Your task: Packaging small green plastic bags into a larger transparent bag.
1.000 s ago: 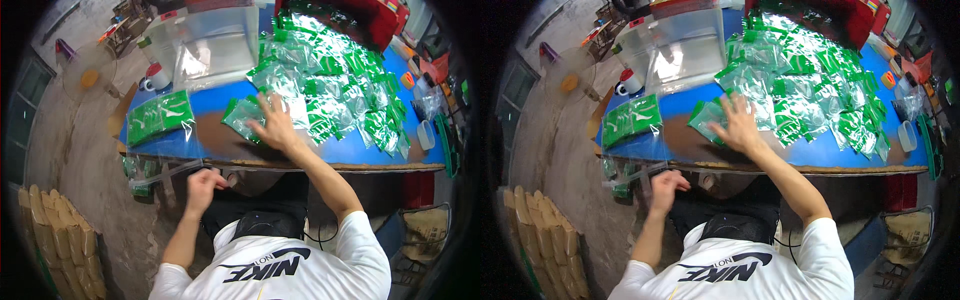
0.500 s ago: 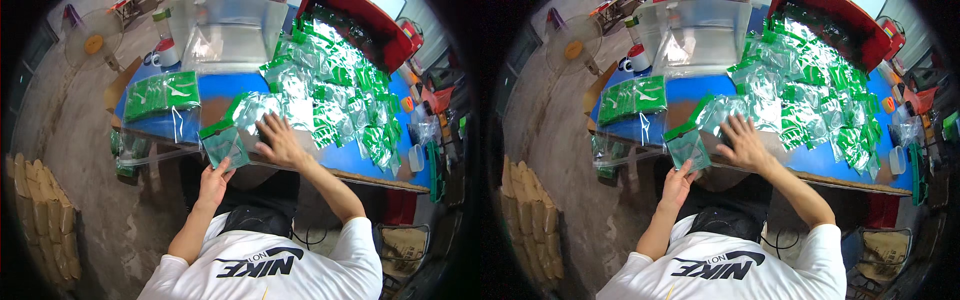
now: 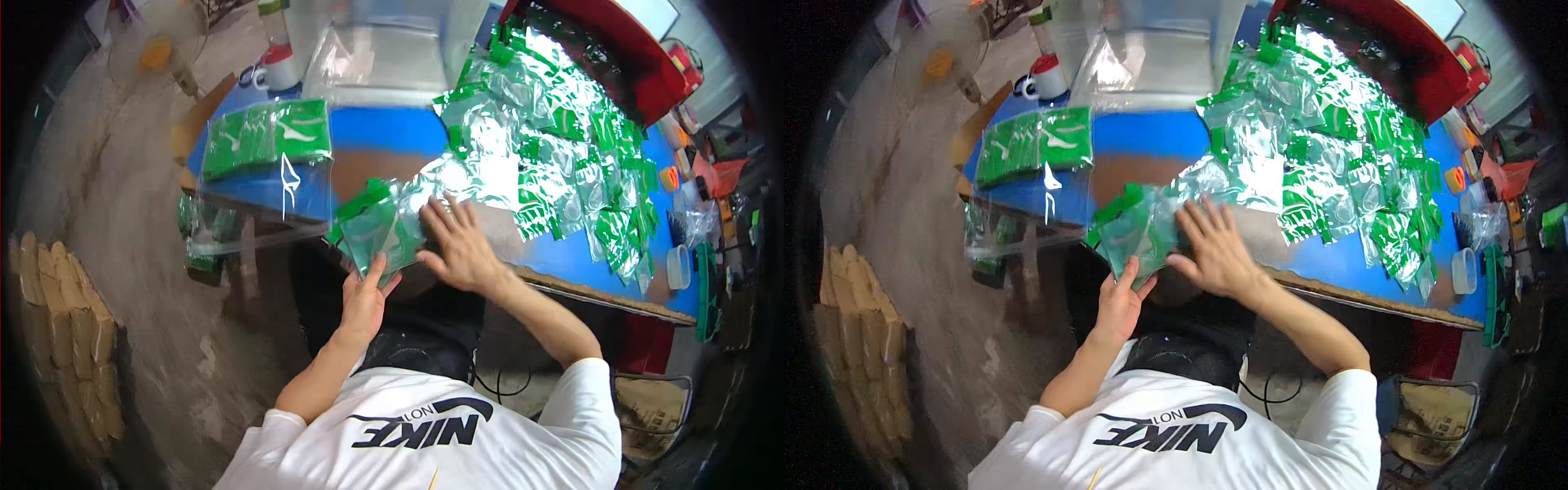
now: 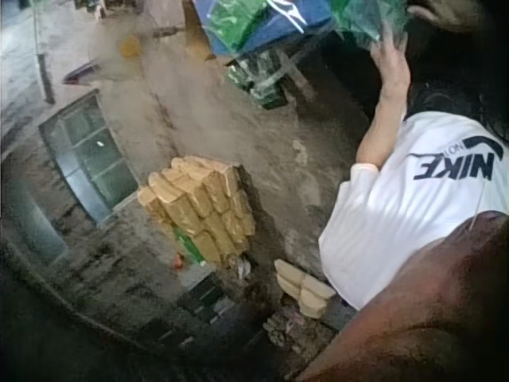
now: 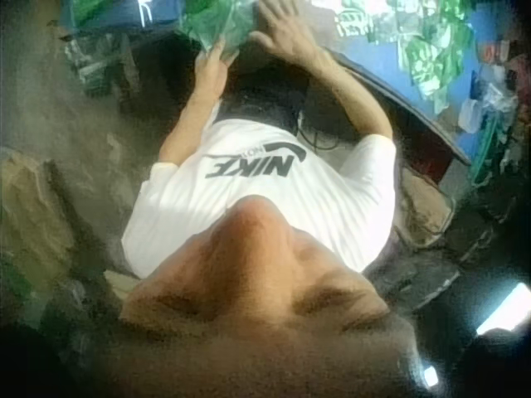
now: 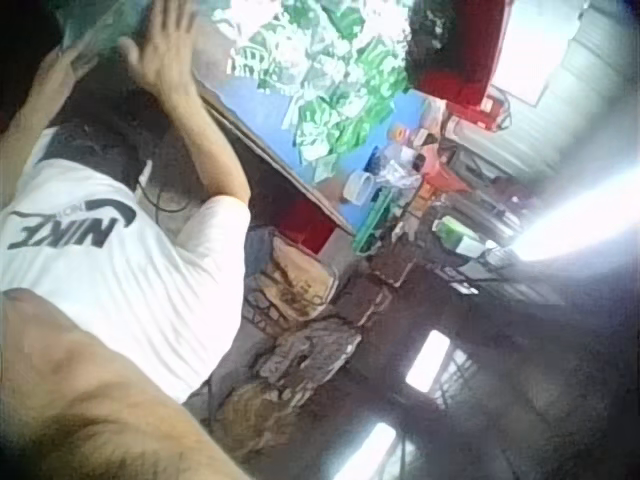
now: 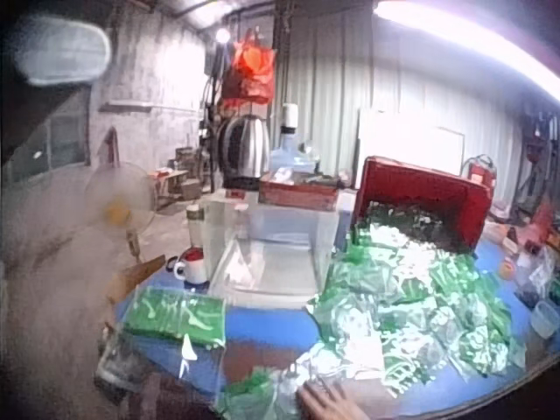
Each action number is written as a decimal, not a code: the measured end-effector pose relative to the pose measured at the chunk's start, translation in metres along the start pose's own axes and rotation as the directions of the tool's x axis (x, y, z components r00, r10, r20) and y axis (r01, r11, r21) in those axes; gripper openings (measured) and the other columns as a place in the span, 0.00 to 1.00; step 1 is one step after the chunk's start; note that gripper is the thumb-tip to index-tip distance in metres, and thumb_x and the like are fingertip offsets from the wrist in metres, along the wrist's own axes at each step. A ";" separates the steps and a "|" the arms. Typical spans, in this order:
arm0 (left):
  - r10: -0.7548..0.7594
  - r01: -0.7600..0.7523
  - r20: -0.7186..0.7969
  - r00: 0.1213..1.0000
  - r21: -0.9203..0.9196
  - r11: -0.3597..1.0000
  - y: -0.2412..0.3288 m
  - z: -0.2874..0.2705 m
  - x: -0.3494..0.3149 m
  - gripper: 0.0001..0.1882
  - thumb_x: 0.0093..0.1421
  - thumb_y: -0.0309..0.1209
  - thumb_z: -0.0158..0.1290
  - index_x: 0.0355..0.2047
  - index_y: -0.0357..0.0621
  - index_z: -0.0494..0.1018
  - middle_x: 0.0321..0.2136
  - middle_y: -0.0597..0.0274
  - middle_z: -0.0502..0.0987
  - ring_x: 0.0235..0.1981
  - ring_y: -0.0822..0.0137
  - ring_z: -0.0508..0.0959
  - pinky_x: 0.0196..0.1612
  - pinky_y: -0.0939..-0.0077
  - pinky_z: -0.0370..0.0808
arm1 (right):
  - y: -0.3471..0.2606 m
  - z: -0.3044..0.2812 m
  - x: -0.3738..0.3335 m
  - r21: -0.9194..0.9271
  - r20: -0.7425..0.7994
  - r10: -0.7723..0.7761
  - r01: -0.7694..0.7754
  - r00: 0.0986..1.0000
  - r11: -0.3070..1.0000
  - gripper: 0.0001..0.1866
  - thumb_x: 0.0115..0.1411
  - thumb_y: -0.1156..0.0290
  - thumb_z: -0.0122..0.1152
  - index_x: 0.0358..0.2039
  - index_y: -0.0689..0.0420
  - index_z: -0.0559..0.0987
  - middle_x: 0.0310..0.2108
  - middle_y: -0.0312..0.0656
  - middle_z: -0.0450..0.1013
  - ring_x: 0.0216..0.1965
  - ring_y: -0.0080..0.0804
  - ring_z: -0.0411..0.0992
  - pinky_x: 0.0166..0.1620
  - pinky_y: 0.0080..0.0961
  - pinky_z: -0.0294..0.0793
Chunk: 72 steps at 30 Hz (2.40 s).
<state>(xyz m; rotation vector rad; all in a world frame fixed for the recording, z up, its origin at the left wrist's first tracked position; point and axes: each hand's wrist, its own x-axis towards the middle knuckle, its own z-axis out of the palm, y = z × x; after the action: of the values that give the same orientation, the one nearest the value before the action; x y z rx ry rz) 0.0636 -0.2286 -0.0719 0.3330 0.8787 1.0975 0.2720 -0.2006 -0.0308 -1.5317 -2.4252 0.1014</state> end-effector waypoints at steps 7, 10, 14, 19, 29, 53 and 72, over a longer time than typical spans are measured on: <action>-0.031 0.032 -0.016 0.999 0.101 0.994 0.002 -0.007 0.009 0.17 0.64 0.34 0.59 0.51 0.46 0.72 0.48 0.65 0.78 0.47 0.68 0.78 0.50 0.68 0.75 | 0.044 -0.019 0.036 0.060 -0.206 -0.069 0.083 0.976 0.995 0.22 0.65 0.63 0.51 0.54 0.63 0.74 0.63 0.55 0.64 0.64 0.49 0.62 0.64 0.46 0.60; -0.049 0.047 0.015 0.999 0.116 0.992 0.006 -0.013 0.001 0.16 0.63 0.30 0.60 0.50 0.46 0.72 0.48 0.63 0.78 0.49 0.67 0.78 0.51 0.67 0.76 | 0.062 -0.010 0.026 -0.034 -0.013 -0.107 0.107 0.994 0.994 0.25 0.63 0.63 0.50 0.56 0.66 0.71 0.63 0.55 0.63 0.64 0.50 0.60 0.64 0.45 0.61; -0.163 0.158 0.081 0.983 0.057 0.986 -0.006 -0.007 -0.011 0.18 0.63 0.27 0.59 0.52 0.46 0.70 0.49 0.63 0.77 0.50 0.68 0.78 0.54 0.65 0.76 | 0.013 -0.015 0.004 0.036 0.049 0.021 -0.023 0.999 0.999 0.29 0.52 0.72 0.59 0.56 0.67 0.70 0.50 0.55 0.67 0.49 0.52 0.68 0.53 0.43 0.71; -0.221 0.238 0.155 0.963 -0.100 0.966 -0.016 0.004 -0.003 0.18 0.63 0.28 0.59 0.52 0.45 0.71 0.48 0.65 0.77 0.51 0.68 0.77 0.57 0.61 0.73 | 0.031 -0.039 0.007 0.364 0.029 0.021 -0.030 0.999 0.931 0.26 0.49 0.80 0.55 0.52 0.64 0.75 0.54 0.54 0.68 0.56 0.55 0.66 0.56 0.43 0.69; -0.247 0.250 0.256 0.935 0.022 0.968 -0.026 0.005 -0.005 0.16 0.64 0.31 0.58 0.52 0.45 0.72 0.49 0.65 0.77 0.52 0.68 0.77 0.56 0.62 0.75 | 0.013 -0.017 -0.031 0.137 0.058 0.009 -0.017 0.998 0.990 0.24 0.52 0.73 0.59 0.51 0.67 0.74 0.45 0.53 0.68 0.48 0.53 0.67 0.53 0.40 0.69; 0.098 -0.757 0.767 0.634 0.590 0.280 0.045 0.035 -0.009 0.12 0.53 0.21 0.65 0.39 0.37 0.79 0.35 0.54 0.83 0.33 0.63 0.82 0.37 0.73 0.77 | 0.132 -0.091 -0.073 0.442 0.106 0.504 -0.495 0.857 0.749 0.25 0.60 0.81 0.49 0.58 0.51 0.75 0.53 0.51 0.74 0.54 0.47 0.72 0.55 0.39 0.70; -0.086 0.065 0.261 0.962 0.088 0.994 0.005 -0.023 -0.022 0.22 0.63 0.24 0.57 0.57 0.39 0.68 0.52 0.59 0.76 0.52 0.64 0.77 0.55 0.66 0.74 | 0.134 -0.001 -0.002 -0.261 -0.215 0.626 -0.662 0.749 0.703 0.34 0.64 0.47 0.45 0.66 0.51 0.64 0.53 0.64 0.65 0.51 0.62 0.66 0.48 0.55 0.71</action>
<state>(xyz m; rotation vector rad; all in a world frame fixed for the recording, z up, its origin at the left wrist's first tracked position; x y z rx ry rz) 0.0399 -0.2494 -0.0735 0.4963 0.6916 0.9243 0.3906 -0.1434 -0.0570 -2.4141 -1.7559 -0.2569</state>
